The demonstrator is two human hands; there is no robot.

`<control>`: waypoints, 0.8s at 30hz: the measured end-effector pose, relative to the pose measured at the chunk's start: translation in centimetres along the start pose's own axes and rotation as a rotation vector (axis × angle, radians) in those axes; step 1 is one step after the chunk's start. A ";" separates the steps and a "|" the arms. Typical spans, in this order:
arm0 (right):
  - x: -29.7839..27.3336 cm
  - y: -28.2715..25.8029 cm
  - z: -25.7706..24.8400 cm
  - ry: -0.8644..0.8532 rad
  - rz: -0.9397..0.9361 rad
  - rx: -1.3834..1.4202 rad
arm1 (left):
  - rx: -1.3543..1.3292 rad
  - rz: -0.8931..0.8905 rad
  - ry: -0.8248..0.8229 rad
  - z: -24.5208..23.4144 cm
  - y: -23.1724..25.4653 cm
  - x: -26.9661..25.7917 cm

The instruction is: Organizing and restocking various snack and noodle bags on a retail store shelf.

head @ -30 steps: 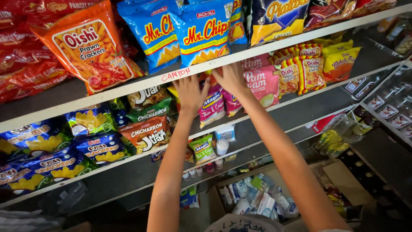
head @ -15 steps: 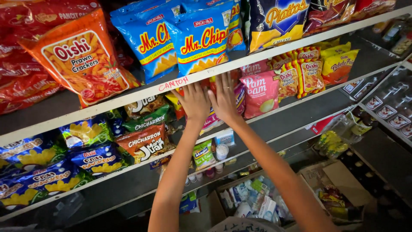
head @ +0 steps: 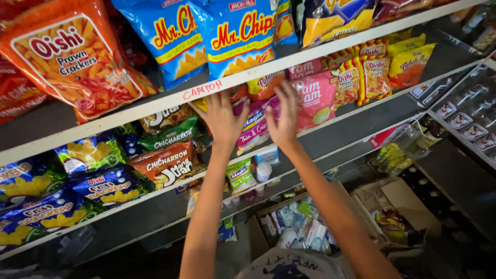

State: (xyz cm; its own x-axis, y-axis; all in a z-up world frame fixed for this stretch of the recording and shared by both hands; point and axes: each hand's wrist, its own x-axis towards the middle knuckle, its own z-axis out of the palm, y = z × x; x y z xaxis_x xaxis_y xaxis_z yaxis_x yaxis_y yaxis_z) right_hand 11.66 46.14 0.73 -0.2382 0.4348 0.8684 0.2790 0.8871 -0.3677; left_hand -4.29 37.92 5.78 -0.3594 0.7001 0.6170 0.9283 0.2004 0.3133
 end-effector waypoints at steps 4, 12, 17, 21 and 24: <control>-2.5 0.3 -2.3 0.215 0.107 -0.105 | -0.102 0.025 0.322 0.1 -0.3 -3.9; -3.3 3.5 -2.7 0.087 0.245 -0.397 | -0.558 -0.190 0.370 2.9 -2.1 -4.8; -3.8 4.4 -2.4 0.024 0.291 -0.429 | -0.564 -0.270 0.293 5.7 -3.2 -6.6; -2.9 4.4 -2.3 -0.004 0.328 -0.410 | -0.633 -0.207 0.278 9.0 -4.5 -6.2; -2.5 4.8 -2.0 0.011 0.350 -0.457 | -0.674 -0.270 0.193 9.7 -5.1 -5.1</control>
State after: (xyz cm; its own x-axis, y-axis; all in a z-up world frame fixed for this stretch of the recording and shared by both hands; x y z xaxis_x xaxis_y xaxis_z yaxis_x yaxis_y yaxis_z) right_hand 15.44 49.02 -2.60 -0.0499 0.6866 0.7253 0.7134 0.5327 -0.4553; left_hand -6.29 40.02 -5.98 -0.6342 0.5409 0.5524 0.5684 -0.1581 0.8074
